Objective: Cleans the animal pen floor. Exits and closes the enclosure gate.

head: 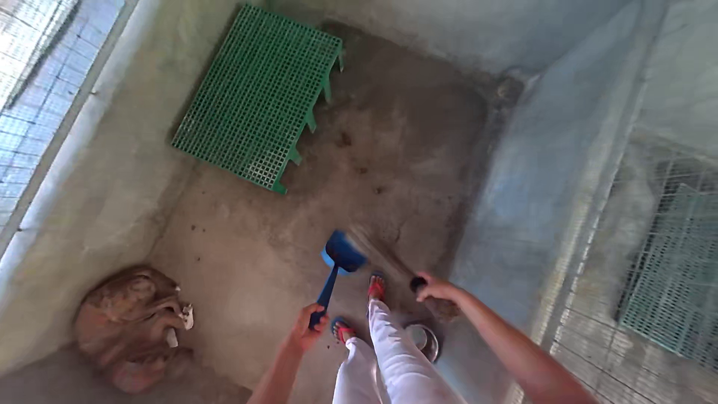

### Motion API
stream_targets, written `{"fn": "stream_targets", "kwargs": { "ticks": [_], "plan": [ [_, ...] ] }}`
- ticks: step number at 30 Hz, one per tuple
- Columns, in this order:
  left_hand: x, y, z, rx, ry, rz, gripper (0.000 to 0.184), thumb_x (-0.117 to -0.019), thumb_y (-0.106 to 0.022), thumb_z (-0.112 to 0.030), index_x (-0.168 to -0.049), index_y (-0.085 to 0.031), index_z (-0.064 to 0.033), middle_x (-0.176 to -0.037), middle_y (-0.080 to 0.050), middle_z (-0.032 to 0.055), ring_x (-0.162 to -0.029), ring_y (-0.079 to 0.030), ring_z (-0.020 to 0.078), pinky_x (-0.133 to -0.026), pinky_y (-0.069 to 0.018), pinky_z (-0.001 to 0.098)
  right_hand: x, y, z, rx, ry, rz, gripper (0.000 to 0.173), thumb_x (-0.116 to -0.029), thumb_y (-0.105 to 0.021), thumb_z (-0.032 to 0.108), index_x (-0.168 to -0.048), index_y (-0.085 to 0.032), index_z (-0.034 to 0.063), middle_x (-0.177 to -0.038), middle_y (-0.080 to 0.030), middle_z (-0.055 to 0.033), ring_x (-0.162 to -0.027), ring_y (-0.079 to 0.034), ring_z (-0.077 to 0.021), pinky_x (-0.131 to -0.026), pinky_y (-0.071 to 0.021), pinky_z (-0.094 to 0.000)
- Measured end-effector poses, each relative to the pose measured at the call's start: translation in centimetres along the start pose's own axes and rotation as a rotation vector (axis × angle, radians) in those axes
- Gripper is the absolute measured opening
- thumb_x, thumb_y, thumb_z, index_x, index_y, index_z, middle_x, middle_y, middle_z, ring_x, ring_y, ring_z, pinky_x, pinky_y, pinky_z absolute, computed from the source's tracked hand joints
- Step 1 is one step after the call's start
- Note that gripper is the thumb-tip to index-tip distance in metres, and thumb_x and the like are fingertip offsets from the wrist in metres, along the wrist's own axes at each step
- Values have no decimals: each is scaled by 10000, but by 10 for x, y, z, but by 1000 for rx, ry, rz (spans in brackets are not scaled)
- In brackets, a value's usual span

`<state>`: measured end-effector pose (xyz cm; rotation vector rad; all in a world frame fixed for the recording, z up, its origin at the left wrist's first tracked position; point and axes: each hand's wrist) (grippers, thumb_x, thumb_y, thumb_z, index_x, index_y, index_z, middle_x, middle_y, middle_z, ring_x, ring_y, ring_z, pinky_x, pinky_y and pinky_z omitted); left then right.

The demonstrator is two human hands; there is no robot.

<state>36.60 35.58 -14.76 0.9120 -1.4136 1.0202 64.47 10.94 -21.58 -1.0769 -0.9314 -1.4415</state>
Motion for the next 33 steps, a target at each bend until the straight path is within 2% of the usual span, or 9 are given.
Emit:
{"fn": "stream_targets", "kwargs": {
  "ticks": [4, 8, 11, 14, 20, 23, 28, 30, 33],
  "plan": [
    [-5, -42, -49, 93, -65, 41, 235, -1080, -322, -219, -992, -493, -85, -652, -545, 15, -428, -498, 22, -367, -389, 123, -31, 80, 32, -148, -1, -270, 895, -866, -787, 47, -1599, -273, 33, -1546, -406, -298, -1431, -410, -424, -1166, -347, -567],
    [-31, -104, -102, 137, -56, 76, 260, -1090, -324, -252, -1017, -491, -66, -689, -528, 31, -430, -475, 34, -363, -380, 133, -119, 83, 89, -242, -79, -409, 777, -884, -777, 123, -1541, -380, 1, -1476, -493, -285, -1384, -471, -402, -1131, -386, -564],
    [-48, -143, -143, 186, -67, 106, 219, -1085, -358, -245, -1016, -474, -72, -674, -514, 38, -433, -488, 54, -372, -403, 147, -155, 28, 125, -109, -99, -274, 737, -830, -814, 126, -1459, -467, -45, -1375, -573, -292, -1291, -557, -408, -1084, -445, -569],
    [-51, -171, -191, 204, -74, 122, 161, -1073, -379, -202, -1007, -461, -80, -659, -494, 33, -427, -477, 61, -377, -408, 151, -141, -1, 161, 76, -69, -81, 930, -818, -813, 103, -1588, -299, 27, -1445, -524, -293, -1355, -508, -428, -1116, -409, -595],
    [-34, -169, -248, 178, -4, 79, 163, -1074, -369, -207, -1001, -454, -89, -644, -487, 24, -417, -472, 50, -371, -399, 141, -63, 105, 192, 103, -34, -142, 971, -775, -851, 74, -1594, -330, 66, -1479, -500, -282, -1381, -475, -440, -1131, -388, -606],
    [-38, -176, -273, 217, -20, 55, 153, -1076, -375, -204, -1012, -453, -88, -655, -493, 31, -424, -479, 54, -372, -404, 144, -93, 146, 220, 19, -78, -277, 950, -822, -831, 90, -1608, -297, 68, -1501, -475, -289, -1406, -449, -439, -1144, -367, -602],
    [-46, -196, -320, 242, -56, 36, 162, -1069, -387, -188, -997, -476, -73, -637, -504, 30, -422, -493, 50, -377, -416, 141, -183, 106, 272, 118, -100, -247, 777, -787, -846, 184, -1448, -494, -22, -1351, -593, -288, -1267, -574, -434, -1059, -453, -621],
    [-48, -204, -334, 239, -44, 21, 166, -1071, -388, -191, -1012, -483, -68, -638, -507, 30, -420, -494, 46, -374, -414, 139, -174, 87, 288, 212, -93, -101, 889, -778, -842, 179, -1534, -408, 0, -1406, -559, -292, -1315, -544, -434, -1089, -431, -620],
    [-49, -214, -352, 233, -39, 6, 172, -1073, -377, -193, -1026, -485, -68, -656, -512, 29, -426, -493, 40, -373, -407, 133, -151, 125, 293, 246, -49, -6, 974, -765, -850, 133, -1587, -335, 43, -1448, -529, -286, -1352, -510, -438, -1110, -409, -623]
  ]
}}
Point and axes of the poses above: each hand's wrist, its own x-axis away from the middle knuckle, its own y-axis out of the back of the hand, z = x × y
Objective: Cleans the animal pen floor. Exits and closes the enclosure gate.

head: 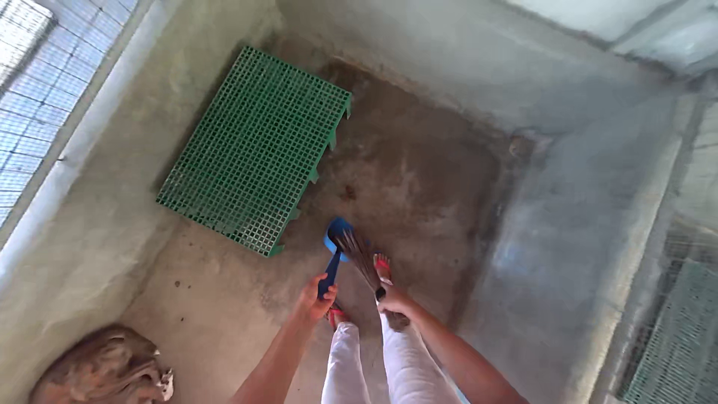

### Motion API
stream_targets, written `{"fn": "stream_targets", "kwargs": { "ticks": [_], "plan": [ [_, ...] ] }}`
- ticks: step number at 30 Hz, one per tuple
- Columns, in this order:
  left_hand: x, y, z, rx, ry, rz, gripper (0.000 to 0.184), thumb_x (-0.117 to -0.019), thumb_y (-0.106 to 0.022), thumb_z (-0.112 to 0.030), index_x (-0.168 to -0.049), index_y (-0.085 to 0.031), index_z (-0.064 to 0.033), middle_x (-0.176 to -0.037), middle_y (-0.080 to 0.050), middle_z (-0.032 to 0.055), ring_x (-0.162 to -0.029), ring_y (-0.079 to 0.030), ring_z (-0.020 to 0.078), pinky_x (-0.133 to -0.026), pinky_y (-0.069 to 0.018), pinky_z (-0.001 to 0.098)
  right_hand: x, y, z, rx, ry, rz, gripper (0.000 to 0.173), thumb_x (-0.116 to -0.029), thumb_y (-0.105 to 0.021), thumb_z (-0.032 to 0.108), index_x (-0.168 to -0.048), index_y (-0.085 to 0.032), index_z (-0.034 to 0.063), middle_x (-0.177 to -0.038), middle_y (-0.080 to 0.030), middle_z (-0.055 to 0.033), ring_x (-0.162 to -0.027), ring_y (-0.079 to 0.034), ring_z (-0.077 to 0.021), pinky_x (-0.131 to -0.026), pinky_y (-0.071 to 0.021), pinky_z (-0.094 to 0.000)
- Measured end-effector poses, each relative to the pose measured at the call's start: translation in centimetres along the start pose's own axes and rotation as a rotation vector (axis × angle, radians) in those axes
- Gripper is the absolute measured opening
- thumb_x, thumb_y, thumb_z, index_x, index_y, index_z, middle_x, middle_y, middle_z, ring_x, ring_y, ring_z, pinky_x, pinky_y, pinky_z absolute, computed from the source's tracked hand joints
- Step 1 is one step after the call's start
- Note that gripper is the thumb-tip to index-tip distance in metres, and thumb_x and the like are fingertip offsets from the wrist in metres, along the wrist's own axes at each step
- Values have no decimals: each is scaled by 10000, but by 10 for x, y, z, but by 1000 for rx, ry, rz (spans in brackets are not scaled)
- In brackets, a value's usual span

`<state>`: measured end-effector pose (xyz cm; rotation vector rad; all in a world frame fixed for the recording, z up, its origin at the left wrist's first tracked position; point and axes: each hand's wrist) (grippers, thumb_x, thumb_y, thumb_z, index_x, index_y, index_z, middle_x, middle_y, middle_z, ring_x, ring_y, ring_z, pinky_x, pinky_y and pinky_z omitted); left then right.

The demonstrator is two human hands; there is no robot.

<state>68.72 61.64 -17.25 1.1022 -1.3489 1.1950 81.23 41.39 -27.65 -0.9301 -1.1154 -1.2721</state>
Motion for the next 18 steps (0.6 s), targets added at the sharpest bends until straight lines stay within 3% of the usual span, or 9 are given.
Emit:
{"fn": "stream_targets", "kwargs": {
  "ticks": [4, 6, 8, 11, 14, 16, 18],
  "plan": [
    [0, -17, -18, 109, -5, -17, 182, -1065, -375, -202, -1018, -494, -73, -668, -539, 34, -431, -510, 38, -368, -406, 130, 39, 134, -5, 50, 63, -49, 970, -735, -880, 53, -1571, -388, 58, -1486, -508, -264, -1389, -477, -424, -1142, -382, -602],
    [0, -29, -30, 169, -32, 3, 217, -1077, -350, -220, -1009, -493, -72, -664, -542, 31, -430, -514, 36, -372, -412, 129, 29, 191, 18, 72, 56, -132, 970, -760, -874, 72, -1585, -364, 61, -1502, -493, -264, -1404, -462, -423, -1148, -370, -602],
    [-2, -43, -39, 217, -64, 17, 236, -1084, -340, -232, -1008, -492, -68, -671, -540, 34, -437, -516, 39, -380, -420, 129, -3, 221, 50, 44, 24, -232, 951, -804, -846, 99, -1598, -324, 52, -1499, -490, -272, -1403, -461, -428, -1144, -372, -604],
    [-7, -69, -61, 258, -118, 24, 234, -1083, -347, -225, -1004, -494, -62, -670, -532, 35, -449, -521, 45, -392, -431, 134, -64, 224, 90, 96, -36, -292, 838, -826, -807, 147, -1547, -394, 39, -1411, -566, -264, -1326, -540, -416, -1082, -434, -603],
    [-11, -90, -81, 278, -137, 23, 224, -1081, -347, -218, -979, -480, -70, -669, -524, 35, -446, -515, 52, -395, -435, 139, -83, 176, 102, 248, -5, -118, 767, -823, -804, 114, -1485, -440, -16, -1377, -574, -284, -1285, -566, -426, -1058, -457, -601],
    [-15, -103, -87, 270, -136, 18, 219, -1083, -348, -209, -980, -477, -66, -663, -513, 35, -443, -505, 55, -397, -431, 140, -75, 149, 94, 421, 18, 3, 867, -813, -799, 132, -1553, -361, 18, -1385, -576, -275, -1286, -571, -427, -1053, -466, -601],
    [-18, -111, -88, 241, -123, 9, 198, -1084, -361, -205, -995, -473, -69, -663, -507, 35, -447, -506, 56, -402, -435, 142, -55, 149, 86, 502, 45, 84, 990, -804, -819, 144, -1619, -264, 57, -1429, -553, -269, -1323, -545, -427, -1081, -440, -609]
  ]
}}
Point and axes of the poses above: each hand's wrist, its own x-axis away from the middle knuckle, its own y-axis out of the back of the hand, z = x × y
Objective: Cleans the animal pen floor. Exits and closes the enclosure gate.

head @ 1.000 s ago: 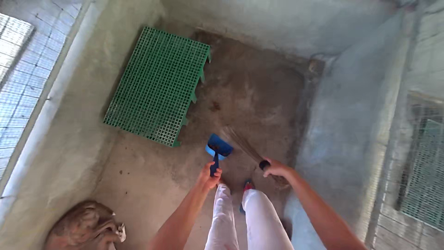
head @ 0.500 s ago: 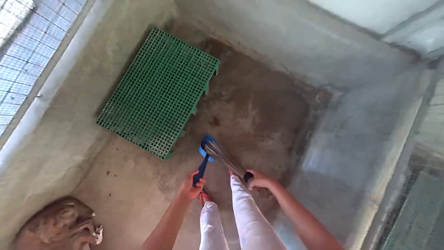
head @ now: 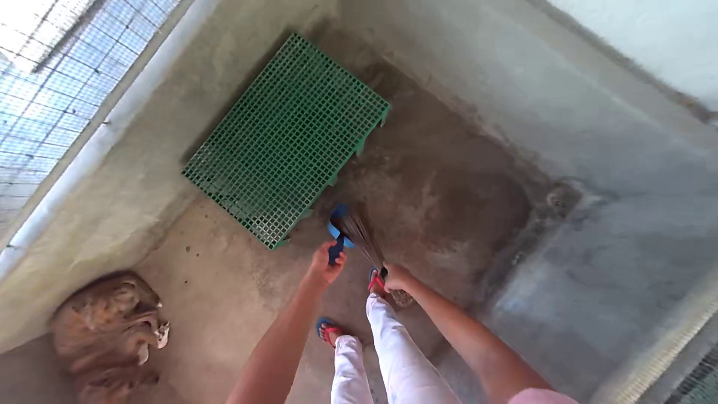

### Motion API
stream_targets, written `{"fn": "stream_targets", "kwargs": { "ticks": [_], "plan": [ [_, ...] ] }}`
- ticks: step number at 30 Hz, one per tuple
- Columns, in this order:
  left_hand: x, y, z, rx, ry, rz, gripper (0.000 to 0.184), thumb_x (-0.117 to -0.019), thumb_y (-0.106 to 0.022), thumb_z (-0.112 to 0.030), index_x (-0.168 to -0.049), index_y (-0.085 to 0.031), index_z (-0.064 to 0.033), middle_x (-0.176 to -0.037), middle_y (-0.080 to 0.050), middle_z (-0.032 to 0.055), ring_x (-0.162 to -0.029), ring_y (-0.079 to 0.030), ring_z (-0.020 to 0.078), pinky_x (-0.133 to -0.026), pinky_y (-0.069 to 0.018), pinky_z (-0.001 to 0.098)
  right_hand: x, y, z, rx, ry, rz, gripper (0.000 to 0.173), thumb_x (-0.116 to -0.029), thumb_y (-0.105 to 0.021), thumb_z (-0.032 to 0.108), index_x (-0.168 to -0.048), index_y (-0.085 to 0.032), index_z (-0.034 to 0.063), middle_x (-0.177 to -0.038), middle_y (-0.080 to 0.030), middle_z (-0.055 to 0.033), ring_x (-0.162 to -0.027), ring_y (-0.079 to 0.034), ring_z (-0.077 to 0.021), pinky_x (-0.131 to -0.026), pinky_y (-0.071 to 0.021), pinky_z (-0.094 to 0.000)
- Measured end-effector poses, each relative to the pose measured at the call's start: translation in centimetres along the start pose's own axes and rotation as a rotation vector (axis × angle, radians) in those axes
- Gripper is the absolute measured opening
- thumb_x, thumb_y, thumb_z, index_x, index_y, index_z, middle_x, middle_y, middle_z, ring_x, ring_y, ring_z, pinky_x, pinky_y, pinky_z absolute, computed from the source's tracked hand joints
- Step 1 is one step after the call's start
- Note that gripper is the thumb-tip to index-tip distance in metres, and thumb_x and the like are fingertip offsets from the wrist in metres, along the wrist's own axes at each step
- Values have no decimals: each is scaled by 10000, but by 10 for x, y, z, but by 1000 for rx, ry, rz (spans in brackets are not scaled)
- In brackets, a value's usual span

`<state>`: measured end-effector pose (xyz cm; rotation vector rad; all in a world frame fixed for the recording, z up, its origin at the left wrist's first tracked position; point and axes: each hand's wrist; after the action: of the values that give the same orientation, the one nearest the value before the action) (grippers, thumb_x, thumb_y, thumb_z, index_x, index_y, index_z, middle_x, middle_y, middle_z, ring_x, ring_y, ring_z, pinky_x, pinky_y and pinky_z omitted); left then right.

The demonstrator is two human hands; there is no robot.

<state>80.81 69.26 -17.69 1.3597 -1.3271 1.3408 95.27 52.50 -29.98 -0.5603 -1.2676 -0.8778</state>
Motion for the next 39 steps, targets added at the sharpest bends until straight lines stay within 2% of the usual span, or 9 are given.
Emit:
{"fn": "stream_targets", "kwargs": {
  "ticks": [4, 8, 14, 19, 24, 28, 32, 37, 39],
  "plan": [
    [-5, -4, -2, -37, 15, 33, 198, -1082, -354, -206, -1024, -477, -62, -652, -502, 30, -441, -500, 54, -401, -431, 145, 60, 61, -34, -166, 82, -58, 989, -741, -871, 51, -1588, -360, 53, -1498, -492, -277, -1402, -458, -442, -1145, -367, -623],
    [-2, 3, 6, -34, 22, 50, 189, -1083, -359, -206, -1040, -476, -64, -668, -519, 35, -447, -513, 53, -407, -444, 145, 53, 94, -32, -281, -32, -184, 994, -793, -839, 54, -1612, -275, 35, -1526, -464, -263, -1423, -442, -416, -1157, -364, -585],
    [11, 44, 20, -22, 39, 0, 196, -1081, -366, -210, -1046, -491, -62, -691, -539, 39, -444, -515, 42, -390, -431, 133, -15, 9, 1, -44, -27, -39, 829, -811, -821, 155, -1518, -415, 8, -1388, -575, -275, -1296, -561, -427, -1066, -448, -614],
    [24, 135, 50, -14, 102, -4, 274, -1090, -307, -242, -1042, -505, -58, -723, -564, 40, -458, -514, 33, -392, -422, 132, 45, 12, -54, -207, 58, -6, 1024, -727, -879, 72, -1602, -347, 99, -1497, -504, -254, -1401, -472, -417, -1148, -382, -599],
    [58, 204, 70, -175, 104, -35, 298, -1102, -238, -208, -1097, -498, -61, -755, -597, 43, -444, -485, 15, -380, -377, 121, 92, 8, -112, -498, -114, -150, 971, -808, -842, 37, -1607, -291, 51, -1568, -407, -263, -1455, -404, -393, -1184, -343, -538],
    [56, 208, 80, -211, 124, -96, 237, -1106, -291, -198, -1102, -488, -66, -745, -580, 47, -443, -485, 25, -376, -375, 131, 47, -68, -76, -588, -257, -320, 843, -813, -836, 115, -1527, -404, -10, -1412, -549, -299, -1327, -528, -434, -1094, -426, -593],
    [41, 195, 83, -128, 122, -105, 232, -1097, -349, -242, -1070, -501, -68, -707, -563, 38, -437, -495, 27, -373, -392, 131, 22, -142, -11, -392, -97, -26, 811, -797, -852, 136, -1493, -459, -6, -1415, -556, -281, -1340, -525, -414, -1117, -417, -585],
    [44, 219, 109, -19, 79, -64, 208, -1094, -349, -216, -1127, -484, -61, -757, -570, 57, -448, -488, 39, -376, -391, 144, 40, -151, 8, -136, 87, 98, 1030, -720, -893, 108, -1594, -351, 61, -1533, -471, -248, -1430, -447, -399, -1172, -366, -588],
    [55, 249, 128, 67, 47, -24, 211, -1094, -329, -203, -1117, -483, -60, -761, -569, 58, -445, -486, 36, -374, -388, 138, 78, -136, 1, -110, 96, 41, 995, -777, -885, 169, -1595, -333, 40, -1549, -446, -258, -1446, -425, -404, -1192, -342, -571]
  ]
}}
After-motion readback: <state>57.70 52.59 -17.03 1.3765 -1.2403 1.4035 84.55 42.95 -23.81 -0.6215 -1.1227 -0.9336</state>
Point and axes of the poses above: each hand's wrist, its own x-axis away from the middle knuckle, its own y-axis out of the back of the hand, z = x × y
